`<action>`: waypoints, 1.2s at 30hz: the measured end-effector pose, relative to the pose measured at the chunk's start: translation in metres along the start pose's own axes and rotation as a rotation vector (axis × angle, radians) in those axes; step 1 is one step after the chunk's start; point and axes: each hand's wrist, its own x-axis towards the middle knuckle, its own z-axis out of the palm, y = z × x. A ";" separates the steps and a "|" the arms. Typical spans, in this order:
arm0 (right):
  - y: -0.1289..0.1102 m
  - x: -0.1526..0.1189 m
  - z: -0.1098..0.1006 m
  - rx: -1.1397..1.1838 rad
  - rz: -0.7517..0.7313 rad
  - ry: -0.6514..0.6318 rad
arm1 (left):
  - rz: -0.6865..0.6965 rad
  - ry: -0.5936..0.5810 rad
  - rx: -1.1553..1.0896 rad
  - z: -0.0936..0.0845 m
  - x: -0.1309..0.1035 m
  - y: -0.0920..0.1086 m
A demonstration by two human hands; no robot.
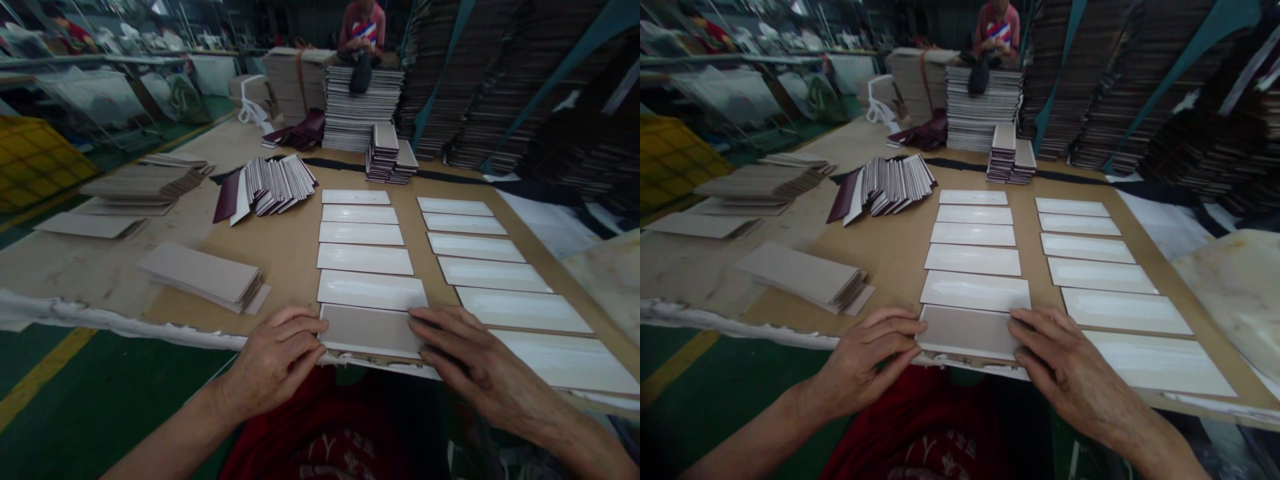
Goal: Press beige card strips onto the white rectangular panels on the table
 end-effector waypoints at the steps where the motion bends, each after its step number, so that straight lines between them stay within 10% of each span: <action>1: -0.001 -0.001 0.001 -0.002 0.004 0.000 | 0.000 -0.002 0.000 0.000 0.000 0.000; 27: -0.024 -0.015 0.031 -0.414 -0.079 0.114 | 0.033 -0.031 0.146 0.008 -0.002 -0.001; 36: -0.015 -0.034 -0.014 -0.304 0.062 0.146 | 0.070 -0.008 0.099 0.007 -0.004 -0.005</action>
